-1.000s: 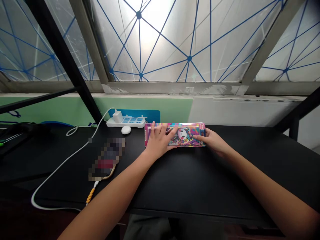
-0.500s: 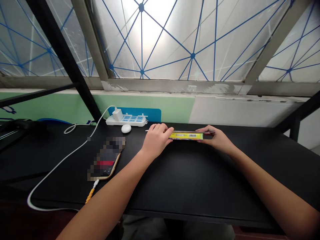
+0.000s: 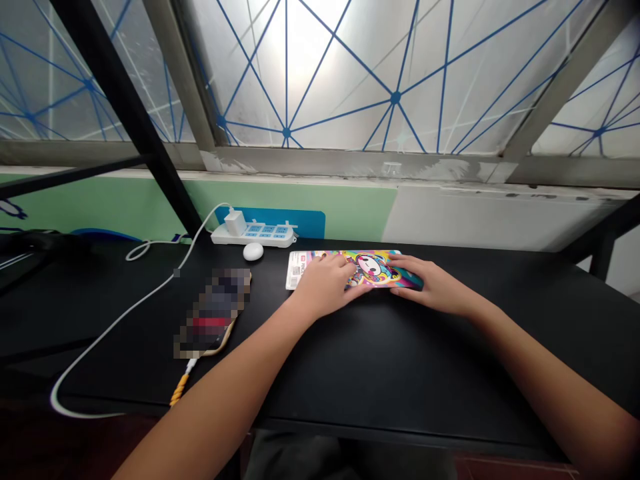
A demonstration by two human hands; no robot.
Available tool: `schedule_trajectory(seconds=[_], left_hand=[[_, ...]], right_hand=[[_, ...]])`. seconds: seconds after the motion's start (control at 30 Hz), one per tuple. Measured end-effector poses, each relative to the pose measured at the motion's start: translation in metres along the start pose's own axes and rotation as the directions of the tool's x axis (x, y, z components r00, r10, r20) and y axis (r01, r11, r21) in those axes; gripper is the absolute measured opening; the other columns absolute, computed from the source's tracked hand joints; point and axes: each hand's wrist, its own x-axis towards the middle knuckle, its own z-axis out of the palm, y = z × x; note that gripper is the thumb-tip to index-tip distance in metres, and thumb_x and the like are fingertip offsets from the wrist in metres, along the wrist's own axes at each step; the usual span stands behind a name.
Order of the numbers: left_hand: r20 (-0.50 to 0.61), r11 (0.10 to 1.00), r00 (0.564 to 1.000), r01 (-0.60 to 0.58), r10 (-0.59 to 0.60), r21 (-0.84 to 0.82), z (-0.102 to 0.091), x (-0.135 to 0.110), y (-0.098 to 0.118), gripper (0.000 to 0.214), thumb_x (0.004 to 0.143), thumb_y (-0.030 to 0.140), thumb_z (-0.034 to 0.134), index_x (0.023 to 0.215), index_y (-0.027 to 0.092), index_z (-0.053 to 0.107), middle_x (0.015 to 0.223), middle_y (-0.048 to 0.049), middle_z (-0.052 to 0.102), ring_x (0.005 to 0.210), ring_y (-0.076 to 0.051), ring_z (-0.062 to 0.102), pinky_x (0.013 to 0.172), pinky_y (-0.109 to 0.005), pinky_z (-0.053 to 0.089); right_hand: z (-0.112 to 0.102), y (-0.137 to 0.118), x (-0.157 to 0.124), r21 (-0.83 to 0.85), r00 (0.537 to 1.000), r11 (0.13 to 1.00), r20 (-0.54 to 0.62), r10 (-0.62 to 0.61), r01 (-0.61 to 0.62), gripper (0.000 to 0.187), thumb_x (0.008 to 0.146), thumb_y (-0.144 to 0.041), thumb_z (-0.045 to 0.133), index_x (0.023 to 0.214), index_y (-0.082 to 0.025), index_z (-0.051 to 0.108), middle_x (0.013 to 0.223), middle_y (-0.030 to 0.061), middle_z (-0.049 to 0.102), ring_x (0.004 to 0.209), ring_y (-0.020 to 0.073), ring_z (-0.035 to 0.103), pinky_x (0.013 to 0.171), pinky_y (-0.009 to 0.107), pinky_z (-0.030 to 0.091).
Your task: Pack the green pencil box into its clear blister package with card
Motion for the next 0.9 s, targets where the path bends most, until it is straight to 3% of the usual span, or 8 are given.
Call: schedule_trajectory(seconds=[0.1, 0.2, 0.3, 0.4, 0.5, 0.6, 0.77, 0.9], left_hand=[[-0.044, 0.984, 0.983, 0.179, -0.179, 0.002, -0.006, 0.000, -0.018, 0.042, 0.101, 0.051, 0.041, 0.103, 0.019, 0.068, 0.100, -0.0097, 0.070, 0.098, -0.027, 0.062, 0.085, -0.038, 0.046], [-0.070, 0.902, 0.908, 0.418, -0.413, 0.106, -0.009, -0.004, -0.045, 0.037, 0.098, 0.041, 0.046, 0.120, 0.017, 0.063, 0.114, -0.0154, 0.067, 0.113, -0.033, 0.057, 0.090, -0.042, 0.046], [0.053, 0.796, 0.797, 0.592, -0.602, 0.130, -0.009, -0.010, -0.067, 0.042, 0.097, 0.036, 0.043, 0.132, 0.015, 0.055, 0.120, -0.0197, 0.066, 0.111, -0.036, 0.061, 0.085, -0.044, 0.049], [0.193, 0.732, 0.714, 0.680, -0.673, 0.039, -0.006, -0.012, -0.077, 0.040, 0.098, 0.034, 0.037, 0.131, 0.019, 0.054, 0.111, -0.0184, 0.070, 0.100, -0.035, 0.068, 0.079, -0.042, 0.050], [0.228, 0.718, 0.708, 0.694, -0.668, -0.050, -0.002, -0.012, -0.081, 0.035, 0.097, 0.031, 0.040, 0.126, 0.023, 0.055, 0.111, -0.0168, 0.071, 0.097, -0.033, 0.069, 0.075, -0.040, 0.050], [0.222, 0.709, 0.715, 0.695, -0.663, -0.121, 0.001, -0.012, -0.085, 0.033, 0.097, 0.031, 0.041, 0.128, 0.024, 0.052, 0.112, -0.0147, 0.071, 0.095, -0.030, 0.069, 0.072, -0.036, 0.050], [0.194, 0.684, 0.707, 0.707, -0.680, -0.180, 0.002, -0.010, -0.087, 0.036, 0.098, 0.030, 0.040, 0.134, 0.024, 0.040, 0.091, -0.0105, 0.072, 0.083, -0.028, 0.070, 0.069, -0.034, 0.050], [0.194, 0.668, 0.696, 0.718, -0.691, -0.198, 0.001, -0.008, -0.084, 0.038, 0.099, 0.031, 0.040, 0.137, 0.025, 0.036, 0.083, -0.0075, 0.071, 0.074, -0.026, 0.070, 0.067, -0.034, 0.050]], right_hand=[[0.001, -0.008, 0.002, -0.052, 1.000, 0.998, -0.020, 0.021, -0.022, 0.054, 0.087, -0.056, 0.061, 0.134, -0.030, 0.060, 0.142, 0.0073, 0.059, 0.138, 0.0361, 0.045, 0.113, 0.058, 0.033], [0.005, -0.010, 0.004, -0.048, 0.997, 0.997, -0.049, 0.062, -0.064, 0.048, 0.091, -0.057, 0.054, 0.129, -0.029, 0.063, 0.142, 0.0093, 0.059, 0.135, 0.0365, 0.049, 0.111, 0.058, 0.035], [0.011, -0.002, 0.007, -0.005, 0.973, 0.985, -0.153, 0.171, -0.174, 0.049, 0.092, -0.058, 0.051, 0.126, -0.025, 0.063, 0.140, 0.0132, 0.058, 0.128, 0.0351, 0.054, 0.106, 0.053, 0.043], [0.013, 0.009, 0.008, 0.075, 0.892, 0.929, -0.260, 0.370, -0.363, 0.054, 0.086, -0.060, 0.057, 0.123, -0.020, 0.063, 0.122, 0.0165, 0.066, 0.109, 0.0334, 0.064, 0.093, 0.048, 0.052], [0.010, 0.018, 0.007, 0.231, 0.836, 0.839, -0.139, 0.530, -0.493, 0.047, 0.081, -0.063, 0.061, 0.100, -0.021, 0.069, 0.095, 0.0114, 0.074, 0.083, 0.0283, 0.068, 0.072, 0.040, 0.054], [0.005, 0.021, 0.007, 0.373, 0.821, 0.764, -0.007, 0.570, -0.527, 0.046, 0.077, -0.068, 0.063, 0.076, -0.022, 0.065, 0.074, 0.0050, 0.071, 0.067, 0.0207, 0.062, 0.058, 0.032, 0.046], [-0.001, 0.021, 0.008, 0.480, 0.815, 0.705, 0.036, 0.578, -0.521, 0.049, 0.067, -0.070, 0.071, 0.065, -0.022, 0.059, 0.057, -0.0005, 0.059, 0.053, 0.0140, 0.047, 0.050, 0.028, 0.034], [-0.004, 0.024, 0.006, 0.495, 0.818, 0.697, 0.047, 0.574, -0.518, 0.047, 0.064, -0.068, 0.073, 0.062, -0.023, 0.060, 0.052, -0.0011, 0.054, 0.050, 0.0137, 0.044, 0.049, 0.029, 0.034]])
